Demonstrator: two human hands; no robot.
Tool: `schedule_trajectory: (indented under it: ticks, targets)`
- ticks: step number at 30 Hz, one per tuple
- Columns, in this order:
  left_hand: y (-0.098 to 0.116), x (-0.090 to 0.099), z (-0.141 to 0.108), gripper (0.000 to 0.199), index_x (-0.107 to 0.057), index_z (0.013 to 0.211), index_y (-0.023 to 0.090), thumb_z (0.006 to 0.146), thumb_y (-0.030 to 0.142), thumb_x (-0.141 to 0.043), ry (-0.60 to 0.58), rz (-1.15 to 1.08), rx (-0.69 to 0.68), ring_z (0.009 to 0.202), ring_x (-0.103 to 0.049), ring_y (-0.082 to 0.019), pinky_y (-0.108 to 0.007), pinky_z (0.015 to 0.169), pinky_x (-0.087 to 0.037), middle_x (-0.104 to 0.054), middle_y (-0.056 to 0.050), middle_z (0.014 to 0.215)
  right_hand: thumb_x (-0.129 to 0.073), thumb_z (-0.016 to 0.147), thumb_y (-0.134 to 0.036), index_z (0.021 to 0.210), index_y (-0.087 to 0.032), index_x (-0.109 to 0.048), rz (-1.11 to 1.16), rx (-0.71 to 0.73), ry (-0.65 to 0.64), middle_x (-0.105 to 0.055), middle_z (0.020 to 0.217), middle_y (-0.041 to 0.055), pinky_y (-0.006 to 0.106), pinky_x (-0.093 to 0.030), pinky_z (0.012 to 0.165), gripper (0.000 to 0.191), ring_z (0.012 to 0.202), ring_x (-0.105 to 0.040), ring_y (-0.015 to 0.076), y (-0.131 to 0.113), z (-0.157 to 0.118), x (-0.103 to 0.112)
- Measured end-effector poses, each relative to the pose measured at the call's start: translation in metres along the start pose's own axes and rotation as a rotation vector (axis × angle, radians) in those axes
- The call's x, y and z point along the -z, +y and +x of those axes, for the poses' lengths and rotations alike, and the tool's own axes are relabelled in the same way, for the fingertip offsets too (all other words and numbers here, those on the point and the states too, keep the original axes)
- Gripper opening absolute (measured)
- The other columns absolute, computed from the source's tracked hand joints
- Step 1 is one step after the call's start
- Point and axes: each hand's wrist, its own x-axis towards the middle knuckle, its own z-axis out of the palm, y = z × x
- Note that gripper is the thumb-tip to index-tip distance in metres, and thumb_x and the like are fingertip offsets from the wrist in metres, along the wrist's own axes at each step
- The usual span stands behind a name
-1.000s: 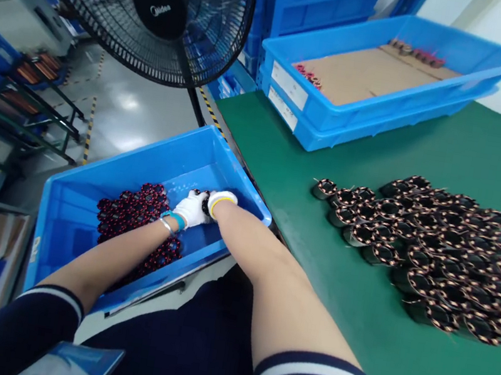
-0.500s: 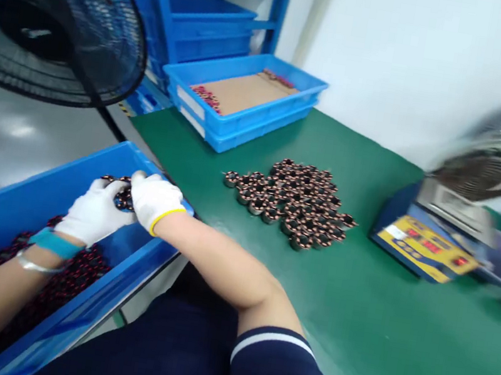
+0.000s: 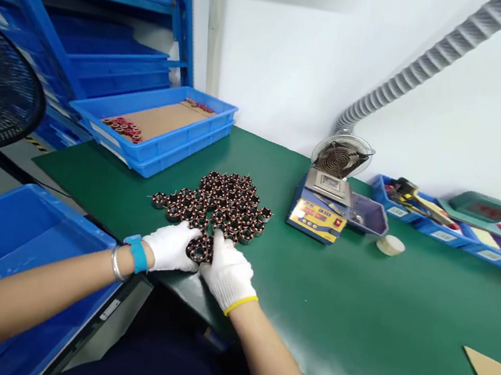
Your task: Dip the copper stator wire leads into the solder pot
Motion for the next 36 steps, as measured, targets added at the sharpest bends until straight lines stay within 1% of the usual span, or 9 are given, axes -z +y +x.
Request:
schedule_trajectory:
  ticks: [3, 8, 11, 17, 21, 25, 30, 33, 36]
  targets:
    - [0.007, 0.006, 0.002, 0.076, -0.05, 0.125, 0.027, 0.057, 0.053, -0.073, 0.066, -0.012, 0.02, 0.102, -0.06, -0.03, -0.036, 0.086, -0.05, -0.056, -0.01, 0.117, -0.06, 0.075, -0.047, 0.145, -0.026, -0.027, 0.018, 0.019, 0.129, -0.053, 0.127, 0.0143, 0.04, -0.052, 0.071, 0.08, 0.091, -0.064, 0.0305, 0.035, -0.001, -0.009]
    - [-0.015, 0.03, 0.025, 0.057, -0.05, 0.129, 0.024, 0.083, 0.058, -0.047, 0.463, 0.035, 0.183, 0.117, -0.052, -0.025, -0.034, 0.099, -0.042, -0.053, -0.006, 0.131, -0.064, 0.072, -0.046, 0.137, -0.018, -0.04, 0.13, 0.456, 0.471, -0.051, 0.128, 0.0171, 0.043, -0.049, 0.09, 0.074, 0.113, -0.054, 0.0317, 0.076, -0.001, -0.047]
    - [-0.036, 0.042, 0.06, 0.054, -0.05, 0.129, 0.022, 0.083, 0.05, -0.047, 0.399, 0.125, 0.251, 0.122, -0.048, -0.026, -0.037, 0.101, -0.04, -0.052, -0.006, 0.134, -0.061, 0.075, -0.043, 0.135, -0.016, -0.042, 0.211, 0.606, 0.546, -0.049, 0.132, 0.0184, 0.046, -0.047, 0.094, 0.068, 0.119, -0.049, 0.031, 0.077, 0.0, -0.058]
    - [-0.051, 0.051, 0.099, 0.042, -0.067, 0.103, 0.022, 0.079, 0.051, -0.049, 0.236, 0.137, 0.277, 0.104, -0.061, -0.028, -0.037, 0.09, -0.047, -0.068, -0.007, 0.106, -0.059, 0.076, -0.036, 0.132, -0.012, -0.044, 0.338, 0.637, 0.545, -0.048, 0.133, 0.0196, 0.043, -0.047, 0.094, 0.062, 0.121, -0.048, 0.029, 0.072, -0.001, -0.055]
    - [-0.064, 0.054, 0.086, 0.064, -0.051, 0.129, 0.018, 0.079, 0.058, -0.045, 0.276, 0.064, 0.268, 0.121, -0.052, -0.023, -0.031, 0.102, -0.04, -0.054, -0.008, 0.132, -0.058, 0.076, -0.039, 0.129, -0.013, -0.046, 0.379, 0.689, 0.623, -0.048, 0.131, 0.0198, 0.046, -0.043, 0.098, 0.06, 0.123, -0.046, 0.0298, 0.071, -0.004, -0.052]
    - [-0.075, 0.035, 0.044, 0.111, -0.022, 0.145, 0.013, 0.055, 0.06, -0.067, 0.398, 0.03, 0.179, 0.136, -0.032, -0.027, -0.035, 0.111, -0.031, -0.027, -0.014, 0.151, -0.063, 0.07, -0.042, 0.127, -0.019, -0.05, 0.301, 0.884, 0.596, -0.052, 0.129, 0.0157, 0.056, -0.028, 0.106, 0.063, 0.123, -0.043, 0.0326, 0.064, -0.005, -0.052]
    - [-0.05, 0.002, 0.02, 0.149, -0.018, 0.147, 0.015, 0.02, 0.064, -0.078, 0.215, 0.361, 0.166, 0.136, -0.021, -0.045, -0.058, 0.111, -0.017, -0.02, -0.024, 0.15, -0.071, 0.051, -0.07, 0.134, -0.019, -0.046, 0.163, 0.509, 0.409, -0.038, 0.142, 0.0212, 0.067, -0.001, 0.106, 0.1, 0.131, -0.026, 0.0439, 0.056, 0.017, -0.04]
    - [-0.033, -0.004, 0.029, 0.151, -0.019, 0.146, 0.013, 0.019, 0.072, -0.074, 0.227, 0.416, 0.183, 0.132, -0.024, -0.048, -0.063, 0.106, -0.019, -0.02, -0.027, 0.149, -0.066, 0.047, -0.08, 0.136, -0.018, -0.044, 0.102, 0.35, 0.305, -0.03, 0.146, 0.0242, 0.068, 0.005, 0.103, 0.11, 0.132, -0.02, 0.0458, 0.056, 0.037, -0.03]
    - [-0.026, -0.004, 0.039, 0.141, -0.022, 0.145, 0.012, 0.028, 0.072, -0.072, 0.283, 0.411, 0.188, 0.13, -0.028, -0.046, -0.062, 0.104, -0.023, -0.023, -0.026, 0.148, -0.064, 0.049, -0.08, 0.137, -0.019, -0.042, 0.105, 0.349, 0.303, -0.028, 0.146, 0.0234, 0.072, 0.001, 0.099, 0.109, 0.132, -0.019, 0.0454, 0.06, 0.053, -0.026]
